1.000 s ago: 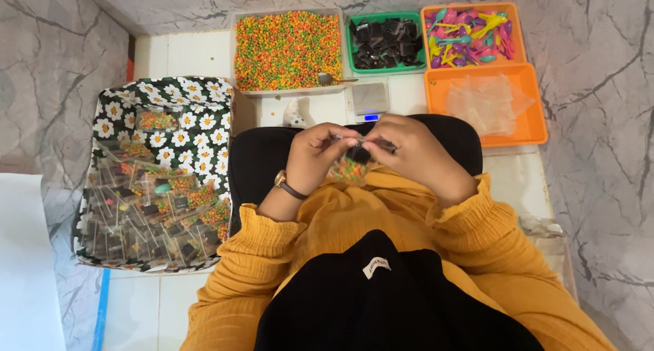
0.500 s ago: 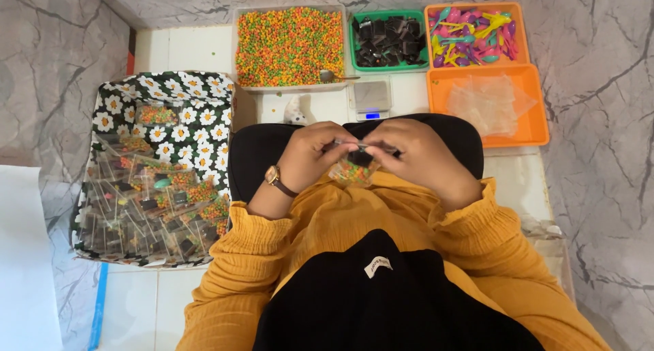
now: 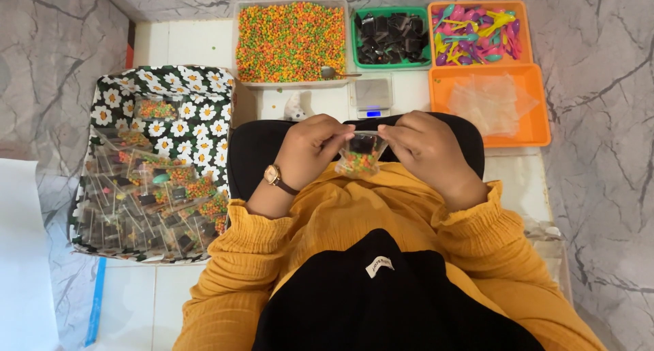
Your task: The person scoops small colorful candies into a plastic cup using a spoon, weighs it on a digital scale, and transfers the candies into a small plastic bag which they then seal by hand.
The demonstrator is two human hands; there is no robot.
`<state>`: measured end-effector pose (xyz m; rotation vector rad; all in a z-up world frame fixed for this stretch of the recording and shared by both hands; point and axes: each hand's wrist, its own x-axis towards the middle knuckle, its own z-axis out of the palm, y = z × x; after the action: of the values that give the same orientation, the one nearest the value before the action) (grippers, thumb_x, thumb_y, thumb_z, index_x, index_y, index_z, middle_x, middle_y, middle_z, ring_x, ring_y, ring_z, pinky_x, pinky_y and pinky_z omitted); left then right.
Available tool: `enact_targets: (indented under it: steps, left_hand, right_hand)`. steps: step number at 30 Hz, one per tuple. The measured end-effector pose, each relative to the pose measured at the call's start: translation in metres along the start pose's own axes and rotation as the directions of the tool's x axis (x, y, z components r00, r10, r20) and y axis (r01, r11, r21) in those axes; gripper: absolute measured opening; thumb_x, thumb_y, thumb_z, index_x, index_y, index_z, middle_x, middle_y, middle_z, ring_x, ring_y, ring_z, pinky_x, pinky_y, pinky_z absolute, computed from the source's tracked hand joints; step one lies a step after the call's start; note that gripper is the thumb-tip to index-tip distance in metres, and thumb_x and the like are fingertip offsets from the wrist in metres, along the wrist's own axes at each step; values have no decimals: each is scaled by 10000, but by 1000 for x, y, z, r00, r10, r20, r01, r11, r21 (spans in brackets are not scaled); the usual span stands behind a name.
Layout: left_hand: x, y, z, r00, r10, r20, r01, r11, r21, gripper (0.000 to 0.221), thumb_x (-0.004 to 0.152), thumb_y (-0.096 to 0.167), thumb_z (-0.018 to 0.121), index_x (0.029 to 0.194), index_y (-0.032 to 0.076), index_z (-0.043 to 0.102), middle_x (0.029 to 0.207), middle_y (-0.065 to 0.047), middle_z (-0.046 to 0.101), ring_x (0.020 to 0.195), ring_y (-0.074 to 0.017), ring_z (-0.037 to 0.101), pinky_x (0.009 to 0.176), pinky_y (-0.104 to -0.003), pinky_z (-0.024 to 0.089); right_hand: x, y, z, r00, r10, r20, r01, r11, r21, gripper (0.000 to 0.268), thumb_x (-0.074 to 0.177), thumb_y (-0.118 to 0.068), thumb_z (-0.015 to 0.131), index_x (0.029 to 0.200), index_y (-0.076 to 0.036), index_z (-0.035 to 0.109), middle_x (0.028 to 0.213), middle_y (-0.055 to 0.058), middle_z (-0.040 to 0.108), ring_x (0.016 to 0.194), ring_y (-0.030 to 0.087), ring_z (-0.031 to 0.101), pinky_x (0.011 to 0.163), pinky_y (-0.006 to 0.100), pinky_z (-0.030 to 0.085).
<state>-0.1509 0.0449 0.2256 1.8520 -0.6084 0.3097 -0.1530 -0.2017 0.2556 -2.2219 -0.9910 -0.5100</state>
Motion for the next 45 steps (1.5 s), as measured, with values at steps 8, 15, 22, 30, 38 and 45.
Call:
enact_targets:
  steps: [8, 15, 22, 30, 38, 45]
  left_hand:
    - [4, 18, -6, 999, 41, 24, -40, 998, -38, 105, 915, -6, 741, 1009, 27, 775, 842, -135, 733, 735, -280, 721, 596, -324, 599]
    - [2, 11, -6, 998, 18, -62, -22, 998, -65, 151, 940, -10, 703, 1063, 39, 777, 869, -101, 736, 778, -235, 730, 617, -305, 604]
    - [4, 6, -11, 999, 12, -44, -20, 984, -176, 155, 840, 3, 724, 978, 68, 706, 1016, -72, 690, 910, -284, 696, 798, -357, 575]
    - [-9, 20, -9, 911, -127, 393, 115, 992, 53, 413, 854, 186, 756, 1199, -9, 639, 1045, -309, 709, 1023, -524, 676, 888, -600, 544]
    - [-24, -35, 5, 903, -305, 302, 295, 952, 81, 325, 856, 361, 750, 1122, 177, 715, 945, -55, 740, 910, -272, 702, 782, -404, 537]
    - [-50, -119, -75, 883, -448, -137, 468, 860, 202, 321, 864, 244, 627, 1169, 150, 594, 1005, -117, 744, 889, -320, 721, 781, -411, 538]
  right_hand:
    - [2, 3, 1, 994, 107, -17, -103, 980, 172, 114, 946, 2, 727, 1034, -58, 767, 831, 56, 688, 735, 260, 662, 673, 350, 558]
    - [-11, 17, 15, 959, 283, 14, -271, 903, 333, 751, 803, -221, 906, 1433, -27, 547, 1072, 145, 722, 914, 267, 706, 872, 414, 562]
    - [4, -18, 12, 773, 444, 452, -606, 726, 324, 629, 766, -124, 879, 1305, 37, 596, 1050, 209, 754, 1024, 339, 727, 873, 453, 571]
    - [-38, 27, 41, 802, 331, 498, -459, 874, 160, 619, 694, -248, 944, 1196, 17, 699, 961, 245, 744, 939, 424, 725, 791, 496, 577]
    - [-43, 66, 52, 806, 341, 484, -493, 839, 231, 570, 786, -203, 793, 1312, -40, 645, 1216, 159, 725, 1111, 300, 694, 960, 422, 545]
    - [-82, 182, 29, 973, 120, 197, -60, 956, -285, 192, 1031, -5, 740, 1210, 43, 690, 1419, 203, 678, 1254, 341, 664, 1160, 410, 523]
